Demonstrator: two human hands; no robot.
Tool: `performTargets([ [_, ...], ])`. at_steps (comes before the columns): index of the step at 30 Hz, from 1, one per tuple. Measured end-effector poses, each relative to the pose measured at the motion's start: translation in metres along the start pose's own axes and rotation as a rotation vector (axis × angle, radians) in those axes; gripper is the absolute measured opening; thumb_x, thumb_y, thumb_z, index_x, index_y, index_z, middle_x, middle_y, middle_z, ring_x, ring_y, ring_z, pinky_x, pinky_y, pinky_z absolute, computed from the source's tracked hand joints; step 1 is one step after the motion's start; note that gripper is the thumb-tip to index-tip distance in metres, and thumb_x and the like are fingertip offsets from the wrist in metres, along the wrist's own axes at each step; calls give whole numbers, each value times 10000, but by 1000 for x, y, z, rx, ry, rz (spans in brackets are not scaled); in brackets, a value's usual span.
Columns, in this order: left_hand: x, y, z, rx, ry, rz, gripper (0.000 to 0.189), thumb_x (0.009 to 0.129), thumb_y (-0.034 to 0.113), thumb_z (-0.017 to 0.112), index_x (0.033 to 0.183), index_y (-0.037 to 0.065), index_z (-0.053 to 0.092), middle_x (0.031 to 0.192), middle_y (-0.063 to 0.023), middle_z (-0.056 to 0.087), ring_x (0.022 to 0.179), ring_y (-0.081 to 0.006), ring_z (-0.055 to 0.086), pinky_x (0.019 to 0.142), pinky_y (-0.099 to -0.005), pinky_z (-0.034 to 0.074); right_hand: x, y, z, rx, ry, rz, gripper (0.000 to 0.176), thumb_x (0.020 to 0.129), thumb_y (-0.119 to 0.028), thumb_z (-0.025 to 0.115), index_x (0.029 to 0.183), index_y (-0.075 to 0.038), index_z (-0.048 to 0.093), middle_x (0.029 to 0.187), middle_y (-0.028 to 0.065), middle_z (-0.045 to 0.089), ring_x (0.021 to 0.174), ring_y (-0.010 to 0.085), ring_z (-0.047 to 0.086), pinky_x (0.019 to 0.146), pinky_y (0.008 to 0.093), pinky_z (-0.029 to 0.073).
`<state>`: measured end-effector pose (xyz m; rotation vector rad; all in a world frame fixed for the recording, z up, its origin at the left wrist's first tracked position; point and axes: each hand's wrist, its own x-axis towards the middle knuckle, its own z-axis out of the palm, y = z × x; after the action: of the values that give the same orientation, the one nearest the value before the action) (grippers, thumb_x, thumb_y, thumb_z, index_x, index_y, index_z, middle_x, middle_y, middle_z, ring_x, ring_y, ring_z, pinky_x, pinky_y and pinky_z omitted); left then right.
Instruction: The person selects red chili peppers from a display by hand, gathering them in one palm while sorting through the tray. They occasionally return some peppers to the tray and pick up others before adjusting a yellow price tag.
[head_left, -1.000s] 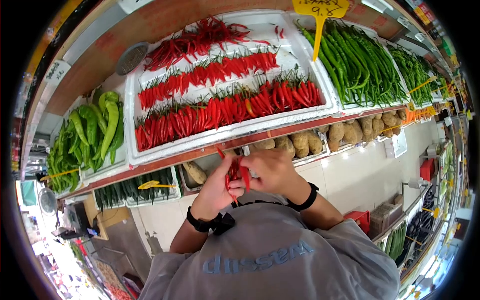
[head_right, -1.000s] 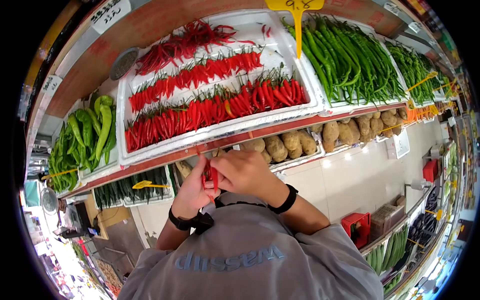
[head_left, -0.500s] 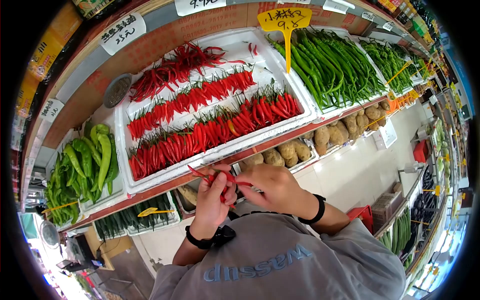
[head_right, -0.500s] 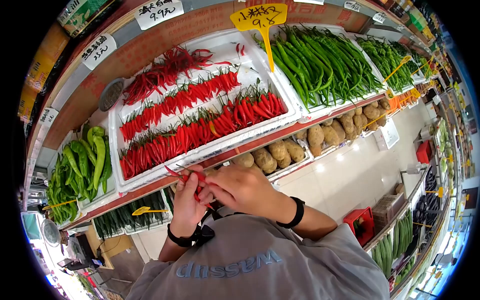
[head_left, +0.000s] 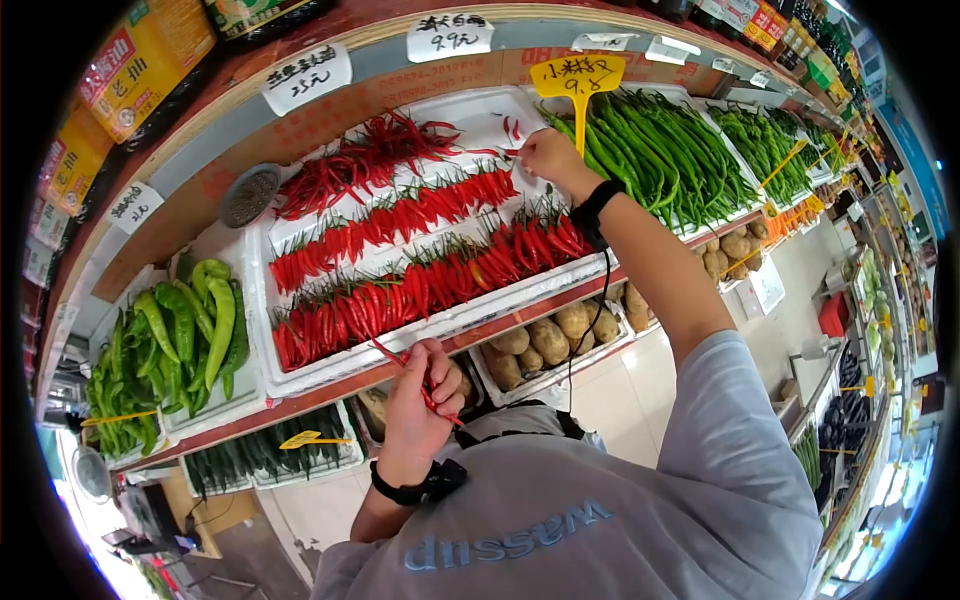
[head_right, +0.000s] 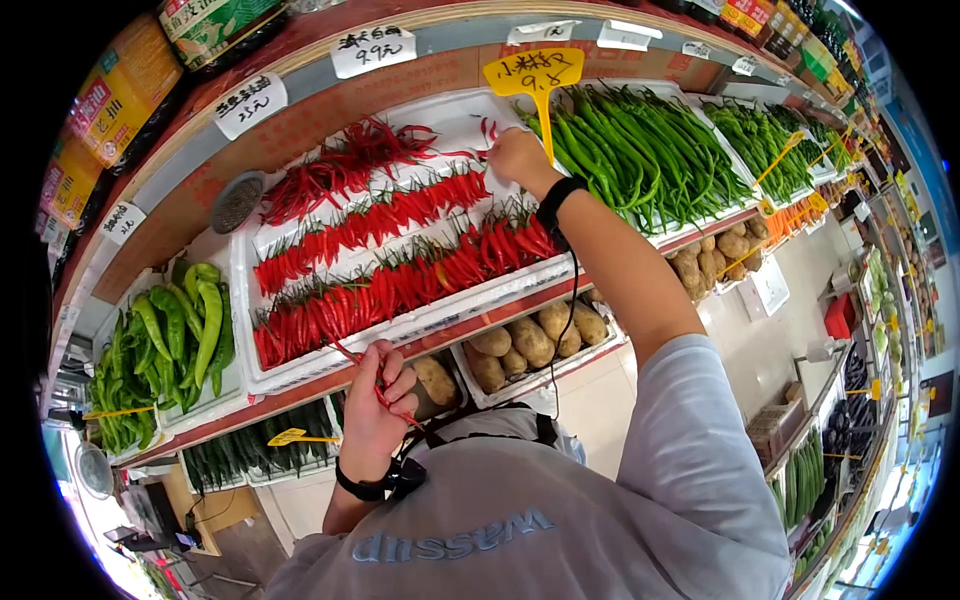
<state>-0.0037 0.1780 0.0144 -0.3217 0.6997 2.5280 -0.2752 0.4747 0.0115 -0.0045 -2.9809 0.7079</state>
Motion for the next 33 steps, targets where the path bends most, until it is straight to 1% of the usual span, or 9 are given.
performTargets([
  [6,-9,10,-14,-14,34,58,177,975,305,479,974,133,521,725,49,370,553,-43,313,443,-181,245,2,-2,12,-331,-19,184,322,811,-168,577,1068,23,610,1150,233,600,1067,339,603,881,403,495],
  [7,-9,12,-15,-14,35,59,177,975,305,479,974,133,521,725,49,370,553,-43,313,443,-181,245,-7,-2,21,-365,201,134,292,732,-258,644,791,26,681,840,247,663,876,327,664,774,376,529],
  [10,-10,13,-16,-10,48,82,176,972,305,486,966,133,521,723,51,371,552,-41,315,443,-180,246,4,13,27,-318,-53,120,239,706,-228,641,718,6,687,750,222,663,804,323,675,744,367,536],
  [12,-10,12,-17,-16,49,69,178,969,308,493,959,133,523,721,51,371,553,-41,315,447,-177,246,13,21,33,-149,-65,36,233,668,-227,658,648,5,670,673,202,651,706,311,672,700,359,538],
  [17,-12,9,-12,-1,66,58,174,964,305,504,951,133,525,718,53,371,556,-40,317,448,-176,249,13,26,36,-128,-36,-175,222,685,-206,675,773,-3,689,723,157,671,664,273,663,666,350,529],
  [20,-12,6,-11,0,75,58,170,961,303,511,948,135,528,716,55,369,555,-39,317,448,-176,250,11,23,36,65,-85,-98,195,708,-168,658,832,-24,701,775,146,682,693,273,668,684,353,528],
  [27,-10,1,-5,-85,40,19,112,932,185,501,1005,108,534,794,15,434,655,-82,386,530,-211,313,11,22,25,31,-195,-40,196,768,-110,564,862,-14,707,815,158,685,709,218,674,659,323,532],
  [30,-1,-3,1,-192,25,-27,142,906,158,503,1029,98,538,832,1,454,700,-99,413,583,-234,348,7,27,24,-172,-164,-267,237,796,-72,512,922,1,699,826,149,687,715,183,670,633,304,532],
  [33,9,-8,5,-206,13,-36,144,904,151,501,1030,93,538,850,-5,486,727,-107,440,619,-243,373,8,35,25,182,-313,-125,279,843,-9,444,1021,36,654,840,101,662,680,168,632,596,295,515],
])
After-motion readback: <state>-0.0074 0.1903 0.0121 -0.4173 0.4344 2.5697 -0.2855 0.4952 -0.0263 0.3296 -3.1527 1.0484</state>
